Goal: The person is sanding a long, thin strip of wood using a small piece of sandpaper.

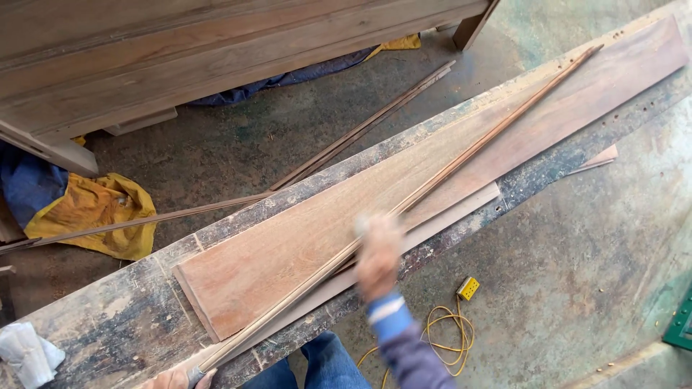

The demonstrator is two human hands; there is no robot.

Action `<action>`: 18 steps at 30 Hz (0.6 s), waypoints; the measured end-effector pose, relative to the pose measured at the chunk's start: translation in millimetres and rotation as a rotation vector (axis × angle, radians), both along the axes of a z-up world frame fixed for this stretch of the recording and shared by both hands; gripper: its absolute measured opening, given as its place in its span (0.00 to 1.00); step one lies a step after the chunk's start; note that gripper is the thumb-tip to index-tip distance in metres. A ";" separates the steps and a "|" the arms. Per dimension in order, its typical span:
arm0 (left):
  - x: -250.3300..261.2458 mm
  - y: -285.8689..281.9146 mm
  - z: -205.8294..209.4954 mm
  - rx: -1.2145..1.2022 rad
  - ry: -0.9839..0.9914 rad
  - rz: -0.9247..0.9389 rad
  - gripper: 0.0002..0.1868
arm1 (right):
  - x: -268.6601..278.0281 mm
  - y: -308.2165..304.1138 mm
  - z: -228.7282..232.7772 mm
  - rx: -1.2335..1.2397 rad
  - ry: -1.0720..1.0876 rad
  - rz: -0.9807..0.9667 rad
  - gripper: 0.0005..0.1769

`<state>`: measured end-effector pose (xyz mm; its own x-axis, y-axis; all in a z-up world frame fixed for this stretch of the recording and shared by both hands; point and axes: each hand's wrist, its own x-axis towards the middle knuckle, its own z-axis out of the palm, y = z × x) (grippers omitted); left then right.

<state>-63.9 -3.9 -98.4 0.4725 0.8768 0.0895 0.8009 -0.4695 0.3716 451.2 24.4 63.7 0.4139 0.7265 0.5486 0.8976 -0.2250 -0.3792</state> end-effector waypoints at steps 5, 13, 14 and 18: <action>38.2 9.9 51.4 0.017 -0.001 0.017 0.26 | -64.5 -36.6 -12.9 -0.112 0.178 0.273 0.23; 17.2 7.3 25.4 0.066 0.054 -0.009 0.30 | 91.3 16.5 3.1 -0.162 0.326 -0.261 0.11; 19.6 11.1 20.5 0.069 0.047 -0.013 0.30 | 57.8 6.7 -3.9 -0.157 0.320 -0.266 0.11; 26.7 13.9 6.2 0.124 -0.018 -0.069 0.29 | -35.9 -21.5 -3.2 -0.086 -0.017 0.094 0.19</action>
<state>-37.1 10.0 -92.2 0.5287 0.8240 0.2038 0.7589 -0.5664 0.3215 415.4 2.9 60.6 0.3328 0.8065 0.4888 0.9223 -0.1704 -0.3468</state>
